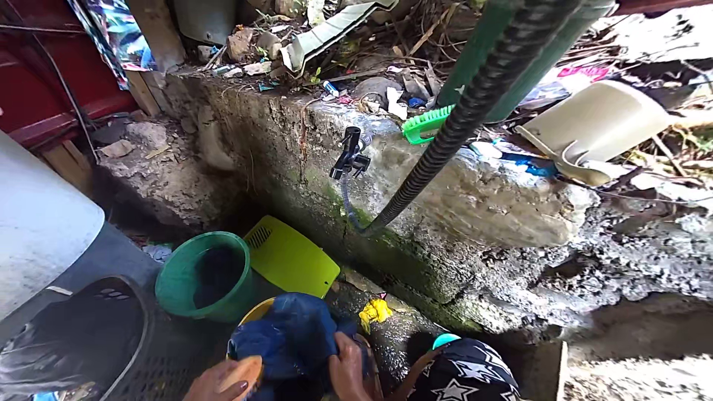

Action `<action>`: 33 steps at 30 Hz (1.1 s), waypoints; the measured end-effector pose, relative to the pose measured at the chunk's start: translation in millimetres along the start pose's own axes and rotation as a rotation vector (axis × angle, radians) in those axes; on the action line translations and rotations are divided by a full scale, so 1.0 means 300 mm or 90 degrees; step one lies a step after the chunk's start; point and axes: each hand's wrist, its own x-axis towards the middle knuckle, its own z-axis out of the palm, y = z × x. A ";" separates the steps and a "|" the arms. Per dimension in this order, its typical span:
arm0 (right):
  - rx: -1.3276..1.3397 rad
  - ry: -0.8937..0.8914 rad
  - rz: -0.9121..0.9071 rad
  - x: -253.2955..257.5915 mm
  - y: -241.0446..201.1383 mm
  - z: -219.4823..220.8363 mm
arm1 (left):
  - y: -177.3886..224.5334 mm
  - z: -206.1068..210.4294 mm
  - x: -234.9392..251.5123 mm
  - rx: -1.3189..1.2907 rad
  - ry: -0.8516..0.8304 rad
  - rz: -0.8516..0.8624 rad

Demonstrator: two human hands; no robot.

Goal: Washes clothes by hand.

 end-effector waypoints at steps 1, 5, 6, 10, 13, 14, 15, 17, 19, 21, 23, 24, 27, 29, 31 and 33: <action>0.050 0.025 -0.046 -0.023 -0.047 0.020 | 0.012 -0.015 -0.014 -0.033 0.035 0.037; 0.168 0.097 -0.266 -0.070 -0.199 0.071 | 0.049 0.036 -0.017 -0.088 0.053 0.213; 0.174 0.080 -0.320 -0.074 -0.230 0.079 | 0.064 0.078 -0.013 -0.093 0.057 0.239; 0.078 -0.235 -0.465 -0.062 -0.283 0.114 | 0.059 0.307 0.016 -0.195 0.222 0.093; 0.028 -0.320 -0.398 -0.028 -0.195 0.120 | -0.073 0.421 0.157 -0.386 0.387 0.005; -0.002 -0.271 -0.336 -0.020 -0.149 0.093 | -0.087 0.435 0.187 -0.452 0.388 -0.043; -0.030 -0.209 -0.257 -0.011 -0.088 0.060 | -0.104 0.453 0.211 -0.504 0.378 -0.086; -0.024 -0.060 -0.069 0.007 0.072 -0.002 | -0.125 0.492 0.241 -0.554 0.343 -0.175; 0.112 0.090 0.164 0.012 0.211 -0.032 | -0.127 0.520 0.265 -0.566 0.326 -0.221; 0.297 0.169 0.405 0.015 0.256 -0.042 | -0.122 0.522 0.277 -0.572 0.309 -0.247; 0.420 0.130 0.561 0.022 0.251 -0.043 | -0.125 0.513 0.273 -0.600 0.317 -0.238; 0.457 0.098 0.606 0.034 0.251 -0.037 | -0.128 0.503 0.262 -0.625 0.329 -0.216; 0.540 0.016 0.532 0.083 0.268 -0.044 | -0.104 0.454 0.183 -0.682 0.365 -0.122; 0.533 -0.011 0.426 0.112 0.197 -0.104 | -0.079 0.408 0.106 -0.664 0.357 -0.067; 0.537 -0.045 0.330 0.148 0.071 -0.175 | -0.060 0.365 0.034 -0.629 0.325 -0.011; 0.554 -0.085 0.213 0.189 -0.065 -0.230 | -0.037 0.331 -0.008 -0.596 0.300 0.033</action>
